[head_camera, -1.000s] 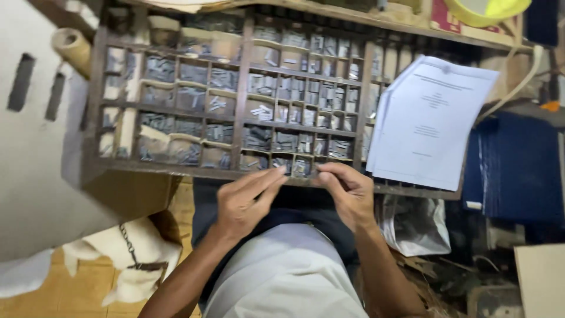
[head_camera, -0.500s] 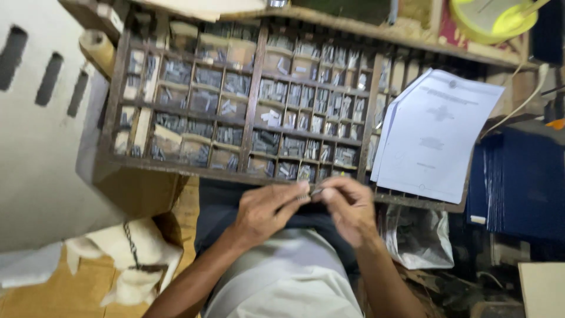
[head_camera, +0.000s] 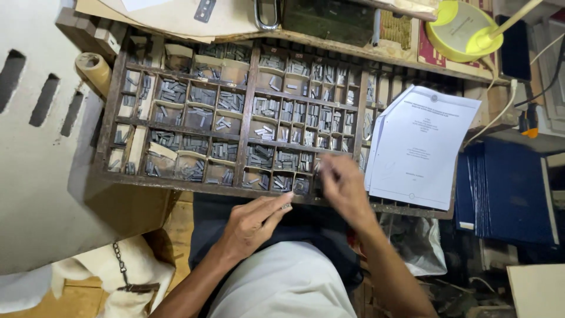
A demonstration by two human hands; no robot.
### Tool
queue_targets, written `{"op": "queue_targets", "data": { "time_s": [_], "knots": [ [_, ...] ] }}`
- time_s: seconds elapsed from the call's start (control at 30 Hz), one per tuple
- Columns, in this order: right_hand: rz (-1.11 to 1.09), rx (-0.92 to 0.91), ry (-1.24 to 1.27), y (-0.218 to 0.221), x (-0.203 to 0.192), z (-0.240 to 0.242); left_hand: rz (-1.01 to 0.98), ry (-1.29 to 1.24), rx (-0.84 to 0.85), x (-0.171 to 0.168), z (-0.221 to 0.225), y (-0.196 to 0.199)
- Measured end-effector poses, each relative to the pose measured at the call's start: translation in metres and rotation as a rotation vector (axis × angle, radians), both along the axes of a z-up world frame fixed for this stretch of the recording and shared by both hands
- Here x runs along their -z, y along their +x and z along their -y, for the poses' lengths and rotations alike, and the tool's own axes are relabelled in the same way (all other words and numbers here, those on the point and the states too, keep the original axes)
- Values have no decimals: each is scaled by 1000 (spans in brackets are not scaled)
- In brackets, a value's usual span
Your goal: Picking and arranging individual metal type characters from a wooden type case for letterpress printing.
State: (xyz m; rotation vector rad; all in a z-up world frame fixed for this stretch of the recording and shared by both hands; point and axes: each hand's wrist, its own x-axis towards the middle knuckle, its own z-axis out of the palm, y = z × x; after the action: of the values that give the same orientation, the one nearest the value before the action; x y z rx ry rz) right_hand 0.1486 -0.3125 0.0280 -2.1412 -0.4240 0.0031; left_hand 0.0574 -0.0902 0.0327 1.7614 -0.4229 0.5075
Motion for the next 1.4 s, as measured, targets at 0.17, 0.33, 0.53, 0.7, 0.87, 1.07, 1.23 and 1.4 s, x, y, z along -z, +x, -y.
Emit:
{"op": "queue_targets", "data": {
  "time_s": [0.17,0.33,0.53,0.7,0.87,1.07,1.23,1.4],
  "knots": [
    [88,40,-698,49,11,7,-23,64,-98,2,-7,1],
    [105,51,-704,59,33,8,-42,46,-113,5,-11,0],
    [53,70,-535,64,42,21,-31,17,-110,12,-7,4],
    [40,125,-577,70,39,16,-25,6,-126,12,-8,2],
    [-4,82,-567,79,37,17,-36,15,-132,13,-8,3],
    [-148,-135,-157,63,-10,28,-38,16,-116,16,-4,4],
    [-501,-97,-255,3,-78,72,-56,9,-161,11,-10,6],
    [-317,259,-819,-2,-73,73,-92,-69,-142,11,0,9]
  ]
}}
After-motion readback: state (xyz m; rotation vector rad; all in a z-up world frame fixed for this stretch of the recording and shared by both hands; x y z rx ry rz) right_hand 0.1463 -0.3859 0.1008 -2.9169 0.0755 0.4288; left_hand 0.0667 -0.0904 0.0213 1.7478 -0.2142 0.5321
